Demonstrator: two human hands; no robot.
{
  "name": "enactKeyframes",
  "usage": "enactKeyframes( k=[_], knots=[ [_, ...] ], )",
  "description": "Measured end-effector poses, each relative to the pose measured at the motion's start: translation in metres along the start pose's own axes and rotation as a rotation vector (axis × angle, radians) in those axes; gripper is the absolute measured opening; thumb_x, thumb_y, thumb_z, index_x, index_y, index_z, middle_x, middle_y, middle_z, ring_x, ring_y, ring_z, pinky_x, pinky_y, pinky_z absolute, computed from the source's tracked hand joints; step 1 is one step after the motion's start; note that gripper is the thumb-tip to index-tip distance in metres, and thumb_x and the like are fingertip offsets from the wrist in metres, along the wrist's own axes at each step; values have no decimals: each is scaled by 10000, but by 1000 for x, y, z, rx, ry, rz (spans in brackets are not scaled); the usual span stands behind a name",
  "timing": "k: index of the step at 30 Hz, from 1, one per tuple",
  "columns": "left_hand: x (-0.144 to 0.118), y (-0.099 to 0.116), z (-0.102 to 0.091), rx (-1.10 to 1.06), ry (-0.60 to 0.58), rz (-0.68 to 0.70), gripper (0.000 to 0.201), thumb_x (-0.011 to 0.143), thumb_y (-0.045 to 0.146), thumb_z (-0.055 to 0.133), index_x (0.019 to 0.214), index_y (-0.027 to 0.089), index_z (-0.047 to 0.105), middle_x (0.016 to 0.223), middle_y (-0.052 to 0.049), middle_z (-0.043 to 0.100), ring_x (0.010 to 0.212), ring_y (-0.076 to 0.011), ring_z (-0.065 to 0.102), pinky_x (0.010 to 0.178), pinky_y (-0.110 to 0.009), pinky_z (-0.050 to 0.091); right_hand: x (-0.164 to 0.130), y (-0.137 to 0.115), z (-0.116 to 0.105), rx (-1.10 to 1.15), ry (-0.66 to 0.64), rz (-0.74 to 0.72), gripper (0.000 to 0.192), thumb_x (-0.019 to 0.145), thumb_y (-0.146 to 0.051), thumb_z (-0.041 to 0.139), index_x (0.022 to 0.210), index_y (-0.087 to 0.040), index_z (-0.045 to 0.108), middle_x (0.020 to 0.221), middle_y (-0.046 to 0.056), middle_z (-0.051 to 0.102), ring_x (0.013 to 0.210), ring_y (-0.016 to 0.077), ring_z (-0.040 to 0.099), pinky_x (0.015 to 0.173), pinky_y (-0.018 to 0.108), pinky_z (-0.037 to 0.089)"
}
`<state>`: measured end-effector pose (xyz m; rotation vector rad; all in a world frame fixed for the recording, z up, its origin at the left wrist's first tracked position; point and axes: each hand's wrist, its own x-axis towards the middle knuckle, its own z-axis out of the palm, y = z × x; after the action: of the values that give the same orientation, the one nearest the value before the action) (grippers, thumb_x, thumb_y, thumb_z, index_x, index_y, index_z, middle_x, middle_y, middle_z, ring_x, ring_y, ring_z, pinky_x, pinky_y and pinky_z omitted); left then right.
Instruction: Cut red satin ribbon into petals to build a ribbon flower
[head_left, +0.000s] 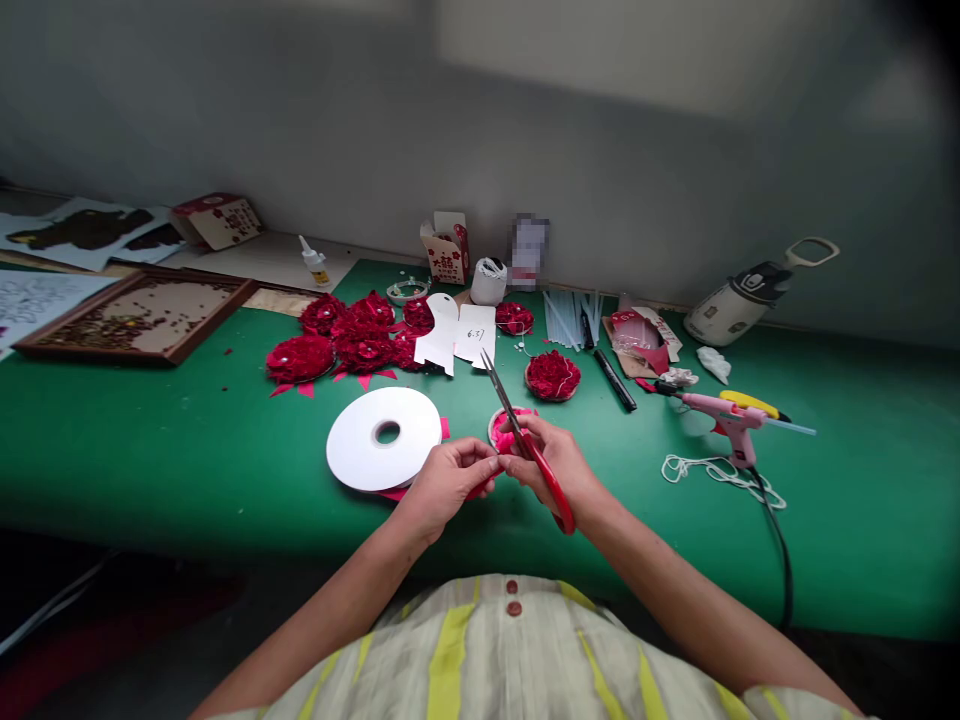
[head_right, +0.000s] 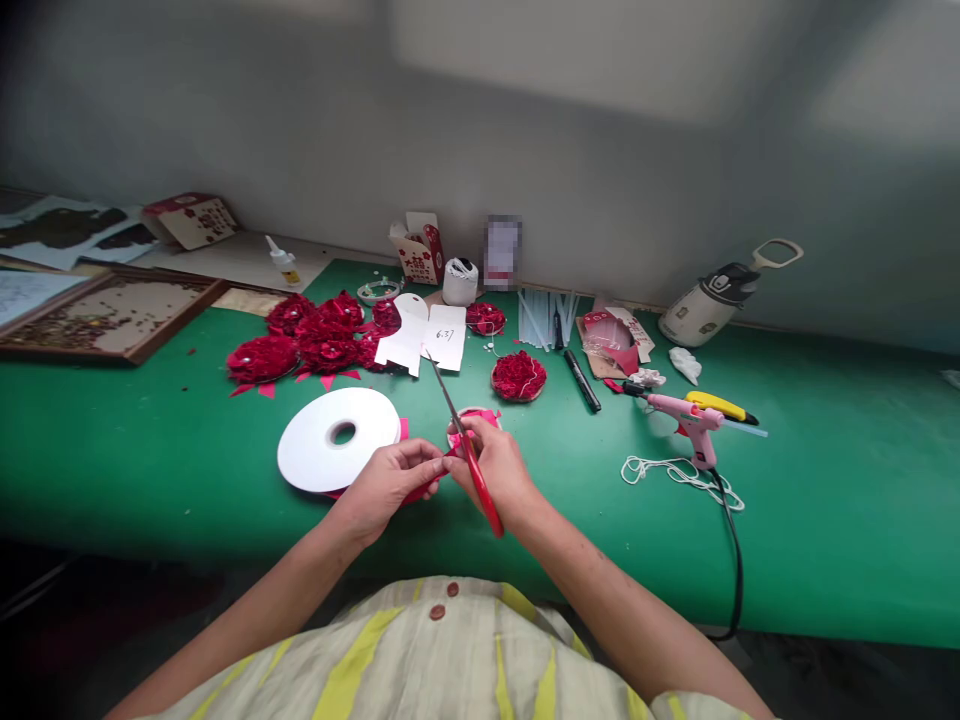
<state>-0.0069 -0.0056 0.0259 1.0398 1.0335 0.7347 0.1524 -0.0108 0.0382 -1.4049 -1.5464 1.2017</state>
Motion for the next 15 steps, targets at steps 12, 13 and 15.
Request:
enactKeyframes(
  k=[12, 13, 15],
  knots=[
    [-58, 22, -96, 742, 409, 280, 165, 739, 284, 590, 842, 213, 698, 799, -33, 702, 779, -205, 627, 756, -278, 450, 9, -56, 1, 97, 74, -184, 245, 750, -193, 567, 988, -221, 513, 686, -34, 473, 588, 105, 464, 523, 225, 416],
    [-57, 33, -110, 772, 443, 295, 171, 741, 276, 581, 840, 205, 702, 779, -29, 705, 783, -202, 631, 772, -278, 449, 11, -60, 3, 122, 86, -193, 246, 749, -199, 577, 986, -223, 513, 680, -39, 466, 573, 99, 451, 512, 223, 411],
    [-50, 62, -131, 864, 494, 313, 193, 739, 240, 572, 858, 169, 706, 741, -16, 706, 780, -187, 630, 769, -271, 443, 13, -67, 6, 189, 119, -217, 256, 748, -208, 594, 991, -224, 513, 688, -41, 467, 567, 94, 450, 510, 224, 412]
  ],
)
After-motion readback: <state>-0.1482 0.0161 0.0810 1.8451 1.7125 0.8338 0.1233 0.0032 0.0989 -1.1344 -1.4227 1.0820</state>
